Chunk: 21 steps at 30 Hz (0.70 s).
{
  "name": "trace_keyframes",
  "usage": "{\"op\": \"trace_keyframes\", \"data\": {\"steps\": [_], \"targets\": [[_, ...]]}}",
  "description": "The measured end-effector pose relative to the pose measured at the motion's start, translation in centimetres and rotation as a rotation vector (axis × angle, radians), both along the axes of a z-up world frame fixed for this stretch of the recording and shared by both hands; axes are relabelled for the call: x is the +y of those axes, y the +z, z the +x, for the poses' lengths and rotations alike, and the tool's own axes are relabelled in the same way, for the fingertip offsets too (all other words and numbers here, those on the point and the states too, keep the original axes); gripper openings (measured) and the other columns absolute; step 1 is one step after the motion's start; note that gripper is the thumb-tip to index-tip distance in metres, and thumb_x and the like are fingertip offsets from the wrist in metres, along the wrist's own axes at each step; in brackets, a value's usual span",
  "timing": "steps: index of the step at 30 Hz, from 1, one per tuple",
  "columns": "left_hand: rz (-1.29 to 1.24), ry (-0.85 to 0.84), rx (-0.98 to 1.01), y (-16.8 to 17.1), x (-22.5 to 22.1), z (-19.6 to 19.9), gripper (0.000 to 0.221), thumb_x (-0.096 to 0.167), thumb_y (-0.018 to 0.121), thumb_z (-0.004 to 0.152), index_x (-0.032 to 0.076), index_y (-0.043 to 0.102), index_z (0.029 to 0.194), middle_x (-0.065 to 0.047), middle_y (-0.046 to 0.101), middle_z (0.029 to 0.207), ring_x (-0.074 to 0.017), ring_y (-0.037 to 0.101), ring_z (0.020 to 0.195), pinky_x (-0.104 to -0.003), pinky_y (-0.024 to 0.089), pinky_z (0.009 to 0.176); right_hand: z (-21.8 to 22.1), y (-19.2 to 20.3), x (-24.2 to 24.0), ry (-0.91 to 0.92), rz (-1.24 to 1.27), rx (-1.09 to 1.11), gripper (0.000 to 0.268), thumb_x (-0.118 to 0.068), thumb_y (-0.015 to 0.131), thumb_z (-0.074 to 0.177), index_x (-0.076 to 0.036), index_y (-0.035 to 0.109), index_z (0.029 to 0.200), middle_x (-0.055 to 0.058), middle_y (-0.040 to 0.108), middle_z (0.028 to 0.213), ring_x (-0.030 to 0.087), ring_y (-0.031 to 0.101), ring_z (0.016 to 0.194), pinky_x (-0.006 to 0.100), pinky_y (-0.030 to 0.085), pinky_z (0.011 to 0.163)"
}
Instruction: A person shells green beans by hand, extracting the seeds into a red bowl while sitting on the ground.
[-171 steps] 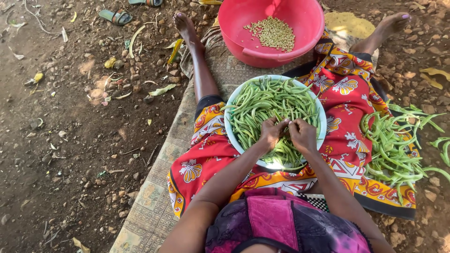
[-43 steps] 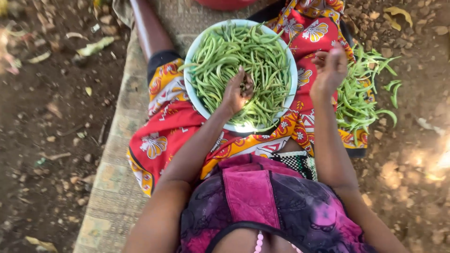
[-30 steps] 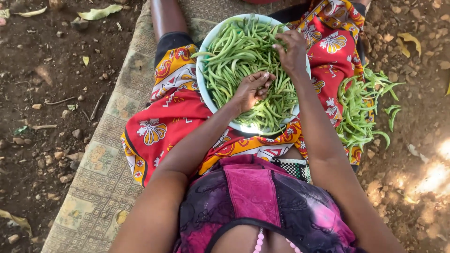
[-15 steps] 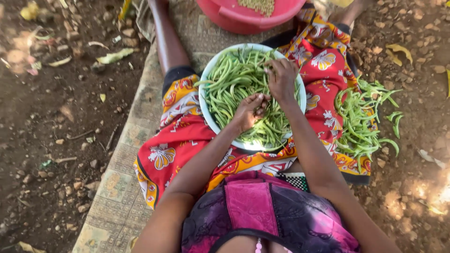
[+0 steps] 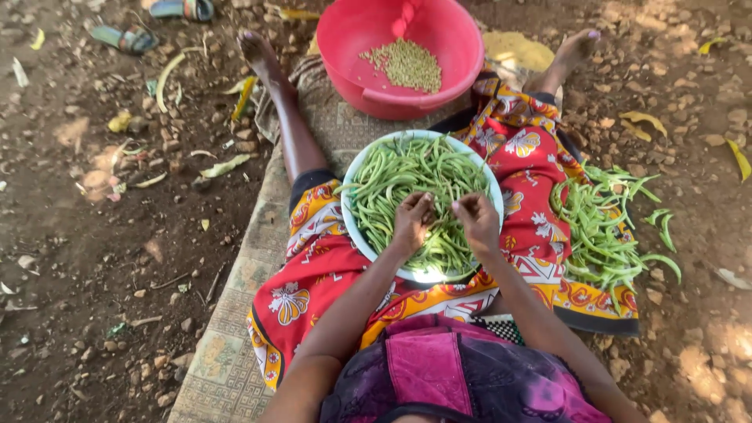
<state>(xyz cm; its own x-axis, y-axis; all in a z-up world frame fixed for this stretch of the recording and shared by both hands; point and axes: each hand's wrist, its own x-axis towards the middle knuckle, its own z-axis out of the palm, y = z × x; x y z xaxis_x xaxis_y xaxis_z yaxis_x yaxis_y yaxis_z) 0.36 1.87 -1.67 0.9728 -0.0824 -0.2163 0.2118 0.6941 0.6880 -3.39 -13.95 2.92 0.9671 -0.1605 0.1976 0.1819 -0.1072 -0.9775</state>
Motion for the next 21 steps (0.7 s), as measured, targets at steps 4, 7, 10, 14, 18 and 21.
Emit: {"op": "trace_keyframes", "data": {"steps": [4,7,10,14,18,21], "targets": [[-0.001,0.01,-0.038,0.4,0.1,0.2,0.006,0.014,0.077,0.104,0.009,0.075,0.103,-0.006,0.063,0.072,-0.0078,0.046,0.053,-0.022,0.04,0.052,-0.7,1.3,0.7,0.098,-0.11,-0.09,0.021,-0.017,0.069,0.111,-0.002,0.07,0.126,0.017,0.072,0.095,0.024,0.073,0.089,0.047,0.059,0.084],[-0.021,0.016,-0.026,2.1,-0.4,0.2,0.005,0.013,0.074,0.105,0.009,0.073,0.103,-0.003,0.062,0.072,-0.006,0.046,0.054,-0.018,0.038,0.051,-0.1,3.8,1.1,0.065,-0.231,-0.227,0.016,-0.009,0.067,0.11,-0.001,0.071,0.123,0.017,0.074,0.094,0.03,0.074,0.089,0.05,0.064,0.079],[-0.103,-0.007,0.025,2.8,-0.5,0.2,0.013,0.019,0.074,0.105,0.012,0.069,0.095,-0.003,0.061,0.071,-0.0059,0.045,0.054,-0.018,0.037,0.051,0.4,5.6,1.6,0.054,-0.475,-0.272,0.012,-0.012,0.066,0.111,-0.004,0.069,0.119,0.013,0.071,0.09,0.036,0.073,0.084,0.052,0.066,0.069],[-0.072,-0.051,0.041,2.5,-0.2,0.9,0.018,0.022,0.072,0.107,0.012,0.069,0.092,0.001,0.058,0.066,-0.0048,0.042,0.049,-0.019,0.036,0.049,1.7,2.7,1.8,0.196,-0.3,-0.129,0.015,-0.011,0.055,0.115,-0.003,0.067,0.112,0.013,0.061,0.076,0.03,0.061,0.071,0.046,0.054,0.057],[-0.038,-0.08,0.055,4.3,0.0,0.3,0.021,0.024,0.075,0.105,0.015,0.067,0.088,0.002,0.056,0.064,-0.0023,0.042,0.047,-0.017,0.034,0.047,1.4,2.1,2.3,0.286,0.284,0.301,0.025,-0.015,0.047,0.117,-0.005,0.064,0.103,0.0,0.041,0.066,0.012,0.04,0.061,0.026,0.039,0.047],[0.012,-0.054,0.062,2.3,-0.3,1.3,0.019,0.022,0.077,0.103,0.011,0.069,0.09,-0.005,0.062,0.065,-0.0088,0.06,0.05,-0.015,0.039,0.044,2.8,-0.9,1.9,0.296,0.604,0.474,0.023,-0.023,0.051,0.116,-0.005,0.06,0.104,-0.002,0.039,0.063,0.004,0.034,0.045,0.018,0.035,0.041]]}}
